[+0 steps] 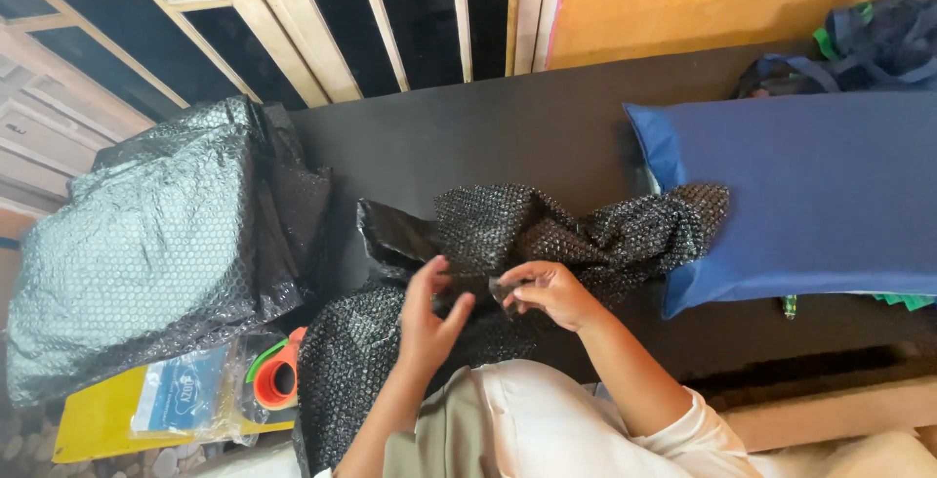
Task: The person wraps a blue tote bag in black bubble wrap on a table. They unfold the bubble wrap, place the bag on it, fold the wrap around the bag, and smooth the surface. The clip ends as the person reaches for tape.
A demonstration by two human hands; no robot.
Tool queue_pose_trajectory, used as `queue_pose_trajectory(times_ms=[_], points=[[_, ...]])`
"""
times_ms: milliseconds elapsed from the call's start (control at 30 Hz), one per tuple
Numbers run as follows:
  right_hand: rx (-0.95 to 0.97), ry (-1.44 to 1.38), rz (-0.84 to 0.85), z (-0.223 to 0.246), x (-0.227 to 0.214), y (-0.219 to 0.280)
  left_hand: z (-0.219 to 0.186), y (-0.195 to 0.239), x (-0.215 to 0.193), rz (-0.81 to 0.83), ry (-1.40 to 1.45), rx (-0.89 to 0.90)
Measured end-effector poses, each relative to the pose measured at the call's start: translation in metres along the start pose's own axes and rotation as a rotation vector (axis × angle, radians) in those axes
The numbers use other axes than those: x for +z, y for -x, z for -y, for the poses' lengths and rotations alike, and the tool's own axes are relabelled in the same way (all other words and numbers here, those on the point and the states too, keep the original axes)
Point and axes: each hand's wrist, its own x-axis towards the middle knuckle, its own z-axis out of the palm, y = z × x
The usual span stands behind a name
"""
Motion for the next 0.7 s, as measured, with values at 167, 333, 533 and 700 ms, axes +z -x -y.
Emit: queue_pose_trajectory(times_ms=[167,333,533,700], points=[[-0.010,0.084,-0.077,-0.008,0.022,0.015,0.022,0.035,0.034,0.173,0.352,-0.255],[0.001,0.064,0.078,0.006,0.031,0.041,0.039,0.047,0.029,0.162,0.376,-0.508],[0.103,0.195,-0.071,-0.001,0.042,0.050,0.021,0.054,0.036,0.082,0.564,-0.709],[-0.067,0.355,-0.274,-0.020,0.043,0.050,0.018,0.065,0.051,0.104,0.643,-0.705]])
